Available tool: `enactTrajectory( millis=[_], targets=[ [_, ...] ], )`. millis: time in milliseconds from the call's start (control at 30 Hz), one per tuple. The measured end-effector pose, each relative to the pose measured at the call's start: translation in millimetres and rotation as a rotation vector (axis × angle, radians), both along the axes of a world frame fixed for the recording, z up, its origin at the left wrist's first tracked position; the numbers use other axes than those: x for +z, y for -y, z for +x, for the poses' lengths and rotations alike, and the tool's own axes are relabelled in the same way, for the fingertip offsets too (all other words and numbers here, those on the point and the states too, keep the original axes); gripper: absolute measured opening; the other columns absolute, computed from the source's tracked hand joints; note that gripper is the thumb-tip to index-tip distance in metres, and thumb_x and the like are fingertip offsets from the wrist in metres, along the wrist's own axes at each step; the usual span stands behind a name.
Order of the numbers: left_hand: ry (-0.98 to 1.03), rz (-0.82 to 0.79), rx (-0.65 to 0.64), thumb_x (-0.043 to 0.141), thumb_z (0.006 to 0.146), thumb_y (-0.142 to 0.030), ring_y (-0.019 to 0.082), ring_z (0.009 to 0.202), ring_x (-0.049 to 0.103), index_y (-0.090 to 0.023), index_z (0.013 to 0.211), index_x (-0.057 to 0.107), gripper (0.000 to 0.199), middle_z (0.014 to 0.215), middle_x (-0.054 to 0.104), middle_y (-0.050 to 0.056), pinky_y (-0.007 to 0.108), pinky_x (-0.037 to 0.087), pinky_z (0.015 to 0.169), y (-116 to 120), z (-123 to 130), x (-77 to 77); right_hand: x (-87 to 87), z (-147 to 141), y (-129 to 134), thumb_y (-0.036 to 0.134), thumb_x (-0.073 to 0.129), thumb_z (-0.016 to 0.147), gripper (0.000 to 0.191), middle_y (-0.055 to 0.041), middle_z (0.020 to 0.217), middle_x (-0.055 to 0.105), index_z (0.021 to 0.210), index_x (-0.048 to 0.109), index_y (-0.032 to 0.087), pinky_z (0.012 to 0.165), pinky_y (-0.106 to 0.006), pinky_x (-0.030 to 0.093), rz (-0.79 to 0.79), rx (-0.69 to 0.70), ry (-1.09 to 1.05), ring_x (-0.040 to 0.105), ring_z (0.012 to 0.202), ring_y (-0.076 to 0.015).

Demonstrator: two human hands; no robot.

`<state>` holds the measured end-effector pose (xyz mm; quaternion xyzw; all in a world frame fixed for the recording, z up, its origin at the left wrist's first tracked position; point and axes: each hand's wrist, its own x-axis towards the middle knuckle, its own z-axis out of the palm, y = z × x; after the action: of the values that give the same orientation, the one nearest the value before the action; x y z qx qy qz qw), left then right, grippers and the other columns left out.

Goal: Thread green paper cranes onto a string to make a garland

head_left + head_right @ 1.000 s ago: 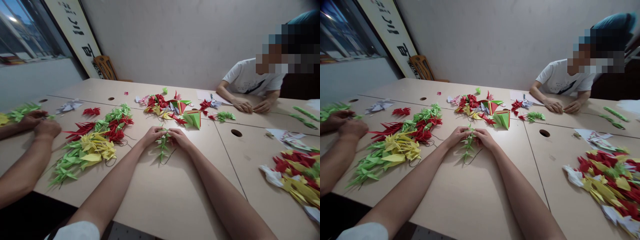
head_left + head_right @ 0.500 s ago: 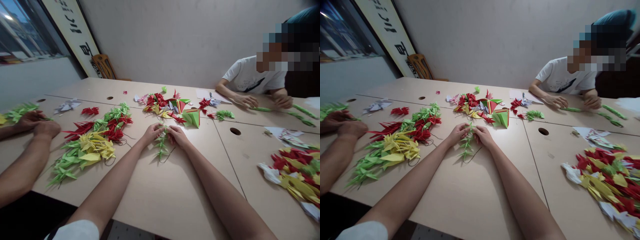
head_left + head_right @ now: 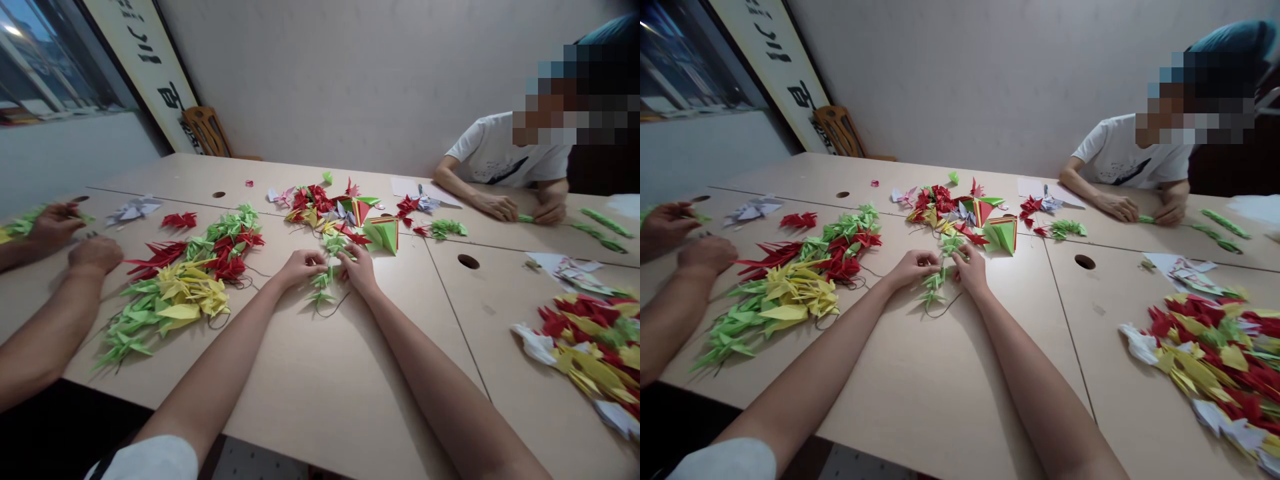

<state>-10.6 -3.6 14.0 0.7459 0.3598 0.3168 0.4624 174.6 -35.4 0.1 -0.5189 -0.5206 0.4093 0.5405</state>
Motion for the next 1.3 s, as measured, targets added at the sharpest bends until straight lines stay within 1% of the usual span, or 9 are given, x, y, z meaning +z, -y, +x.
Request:
enactTrajectory(
  millis=[133, 200, 300, 400, 600, 900, 1000, 1100, 1300],
  targets=[
    [0.015, 0.048, 0.096, 0.073, 0.069, -0.042, 0.011, 0.063, 0.05, -0.012, 0.072, 0.065, 0.03, 0.068, 0.06, 0.001, 0.022, 0.037, 0.059, 0, 4, -1.4, 3.8, 2, 5, 0.033, 0.058, 0.079, 0.018, -0.0094, 0.098, 0.06, 0.091, 0.054, 0.02, 0.065, -0.03, 0.045, 0.221, -0.299, 0.287, 0.057, 0.084, -0.0207],
    [0.033, 0.054, 0.109, 0.072, 0.069, -0.041, 0.011, 0.063, 0.05, -0.013, 0.072, 0.064, 0.029, 0.068, 0.06, 0.001, 0.022, 0.038, 0.06, 0, 5, -1.2, 5.5, 0, 7, 0.03, 0.052, 0.083, 0.013, -0.011, 0.098, 0.059, 0.089, 0.055, 0.019, 0.07, -0.032, 0.044, 0.293, -0.334, 0.404, 0.054, 0.087, -0.0217],
    [0.058, 0.033, 0.127, 0.072, 0.068, -0.041, 0.011, 0.061, 0.05, -0.013, 0.073, 0.063, 0.03, 0.066, 0.06, 0.0, 0.023, 0.038, 0.06, -1, 6, -2.6, 6.6, -5, 10, 0.028, 0.048, 0.085, 0.01, -0.0069, 0.083, 0.059, 0.08, 0.054, 0.02, 0.07, -0.032, 0.042, 0.325, -0.191, 0.508, 0.051, 0.073, -0.0193],
    [0.108, 0.001, 0.173, 0.072, 0.067, -0.044, 0.011, 0.061, 0.051, -0.014, 0.072, 0.061, 0.033, 0.065, 0.059, 0.0, 0.023, 0.038, 0.059, -4, 6, -4.8, 7.4, -11, 13, 0.025, 0.048, 0.084, 0.01, -0.0061, 0.079, 0.06, 0.076, 0.054, 0.021, 0.071, -0.032, 0.042, 0.331, -0.083, 0.536, 0.052, 0.072, -0.0196],
    [0.182, -0.041, 0.129, 0.074, 0.065, -0.047, 0.01, 0.062, 0.051, -0.014, 0.074, 0.056, 0.038, 0.068, 0.056, -0.001, 0.021, 0.039, 0.058, -3, 8, -4.0, 7.6, -17, 14, 0.026, 0.053, 0.081, 0.008, -0.0057, 0.074, 0.061, 0.076, 0.057, 0.021, 0.069, -0.03, 0.04, 0.279, -0.017, 0.511, 0.053, 0.069, -0.0196],
    [0.107, -0.143, -0.029, 0.081, 0.061, -0.04, 0.01, 0.056, 0.053, -0.017, 0.102, 0.053, 0.054, 0.067, 0.058, -0.004, 0.018, 0.038, 0.049, 1, 5, -4.5, 5.3, -15, 14, 0.026, 0.05, 0.082, 0.011, -0.0004, 0.061, 0.055, 0.073, 0.054, 0.022, 0.058, -0.027, 0.033, 0.188, -0.041, 0.472, 0.046, 0.055, -0.0157],
    [0.077, -0.12, 0.0, 0.081, 0.061, -0.043, 0.01, 0.053, 0.053, -0.018, 0.102, 0.054, 0.055, 0.066, 0.058, -0.004, 0.018, 0.038, 0.048, 0, 4, -5.5, 4.9, -15, 14, 0.027, 0.05, 0.083, 0.011, 0.0003, 0.059, 0.053, 0.074, 0.053, 0.021, 0.058, -0.027, 0.033, 0.174, -0.054, 0.488, 0.045, 0.053, -0.0151],
    [0.078, -0.082, 0.036, 0.068, 0.074, -0.053, 0.011, 0.052, 0.055, -0.017, 0.098, 0.055, 0.045, 0.069, 0.059, -0.002, 0.02, 0.038, 0.048, 0, 5, -6.7, 2.1, -15, 13, 0.029, 0.049, 0.083, 0.011, 0.0008, 0.06, 0.052, 0.077, 0.053, 0.021, 0.056, -0.026, 0.034, 0.178, -0.039, 0.462, 0.047, 0.053, -0.0148],
    [-0.144, 0.203, 0.082, 0.049, 0.089, -0.048, 0.011, 0.054, 0.049, -0.016, 0.087, 0.061, 0.034, 0.055, 0.052, -0.004, 0.022, 0.037, 0.058, 5, 9, -3.0, -0.7, -14, 13, 0.029, 0.049, 0.083, 0.011, 0.0009, 0.059, 0.054, 0.079, 0.053, 0.02, 0.049, -0.024, 0.036, 0.169, 0.02, 0.385, 0.049, 0.049, -0.0128]
  ],
)
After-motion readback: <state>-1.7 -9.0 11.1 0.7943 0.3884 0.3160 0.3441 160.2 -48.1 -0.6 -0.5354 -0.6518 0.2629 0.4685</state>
